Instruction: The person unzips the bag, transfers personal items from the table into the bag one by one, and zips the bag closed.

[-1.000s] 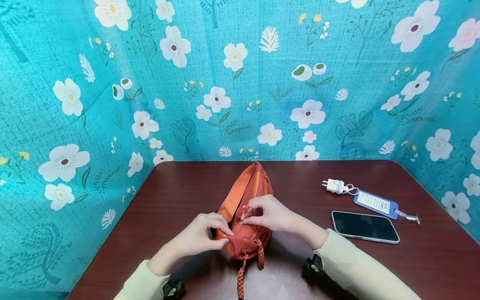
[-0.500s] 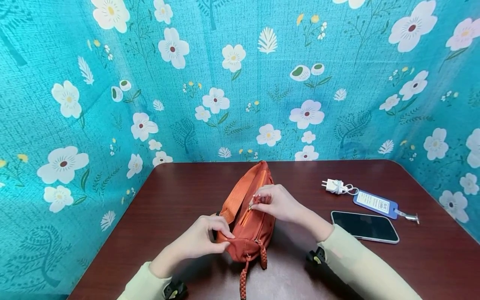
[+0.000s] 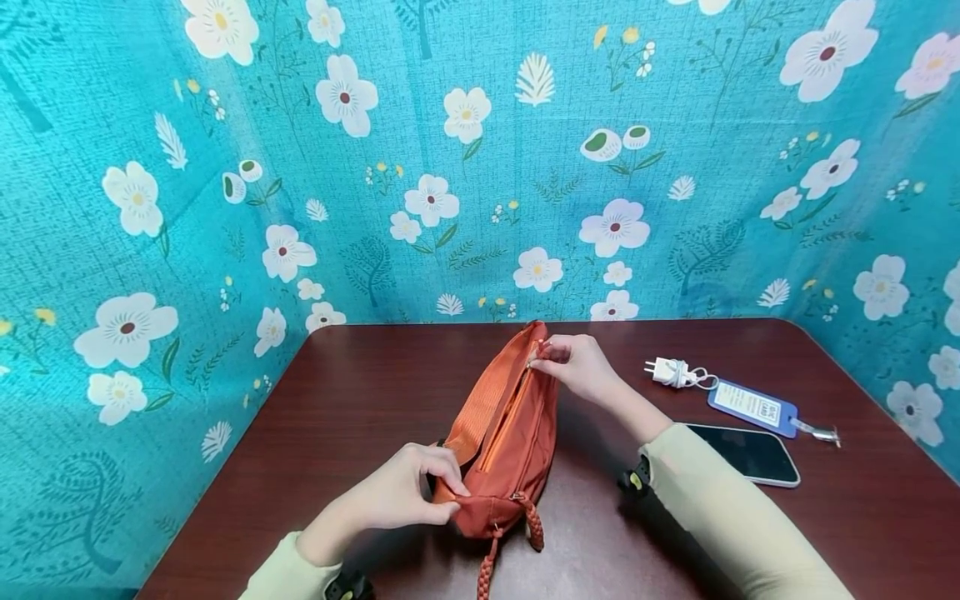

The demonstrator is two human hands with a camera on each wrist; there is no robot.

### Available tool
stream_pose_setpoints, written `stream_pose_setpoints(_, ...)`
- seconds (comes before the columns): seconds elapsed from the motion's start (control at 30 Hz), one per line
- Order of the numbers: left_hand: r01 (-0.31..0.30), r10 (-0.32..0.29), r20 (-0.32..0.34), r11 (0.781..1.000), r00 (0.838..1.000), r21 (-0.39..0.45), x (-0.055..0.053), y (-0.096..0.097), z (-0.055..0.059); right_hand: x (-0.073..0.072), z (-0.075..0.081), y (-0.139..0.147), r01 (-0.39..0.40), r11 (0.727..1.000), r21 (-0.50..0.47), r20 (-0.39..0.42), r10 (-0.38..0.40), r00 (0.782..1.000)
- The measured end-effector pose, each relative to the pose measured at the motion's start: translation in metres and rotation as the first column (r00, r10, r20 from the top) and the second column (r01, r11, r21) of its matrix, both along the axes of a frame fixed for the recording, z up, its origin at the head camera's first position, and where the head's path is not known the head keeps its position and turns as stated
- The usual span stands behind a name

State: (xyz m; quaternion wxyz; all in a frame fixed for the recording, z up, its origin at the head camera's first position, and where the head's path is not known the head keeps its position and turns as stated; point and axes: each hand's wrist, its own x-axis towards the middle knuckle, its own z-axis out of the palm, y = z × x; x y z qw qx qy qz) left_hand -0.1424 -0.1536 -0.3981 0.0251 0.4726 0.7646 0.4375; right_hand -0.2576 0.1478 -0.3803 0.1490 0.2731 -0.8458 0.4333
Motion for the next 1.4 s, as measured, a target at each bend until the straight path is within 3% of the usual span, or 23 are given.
stream_pose_setpoints(0.3, 0.052, -0.053, -0.017, 0.998, 0.998, -0.021, 0.014, 0.007, 0.023, -0.022, 0.003, 0.008, 0.061, 0.998, 0.016, -0.033, -0.06, 0.998)
stream_pose_setpoints(0.6, 0.061, -0.06, 0.018, 0.997, 0.998, -0.053, 0.002, 0.003, -0.002, -0.036, 0.0, 0.006, 0.129, 0.991, 0.024, -0.032, -0.128, 0.991)
stream_pose_setpoints(0.73, 0.068, -0.065, 0.034, 0.995, 0.997, -0.076, 0.0, 0.003, -0.001, -0.037, -0.002, 0.002, 0.112, 0.994, -0.003, -0.011, -0.112, 0.994)
stream_pose_setpoints(0.87, 0.058, -0.05, 0.113, 0.996, 0.992, -0.072, -0.003, 0.002, 0.004, -0.037, -0.002, 0.001, 0.104, 0.994, -0.031, 0.017, -0.103, 0.995)
stream_pose_setpoints(0.97, 0.022, -0.015, 0.136, 0.999, 0.991, -0.048, -0.011, 0.003, 0.008, -0.038, -0.002, 0.001, 0.095, 0.995, -0.038, 0.028, -0.094, 0.995)
stream_pose_setpoints(1.03, -0.012, 0.015, 0.105, 1.0, 0.994, -0.029, -0.015, 0.006, 0.016, -0.039, -0.003, 0.002, 0.09, 0.995, -0.038, 0.027, -0.089, 0.996)
stream_pose_setpoints(1.17, -0.081, 0.081, 0.032, 0.997, 0.996, 0.003, -0.034, 0.01, 0.017, -0.039, -0.004, 0.002, 0.074, 0.996, -0.041, 0.022, -0.073, 0.997)
stream_pose_setpoints(1.4, -0.187, 0.187, -0.037, 0.982, 0.982, -0.003, -0.074, 0.019, 0.007, -0.037, -0.002, 0.002, 0.064, 0.996, -0.062, 0.056, -0.061, 0.997)
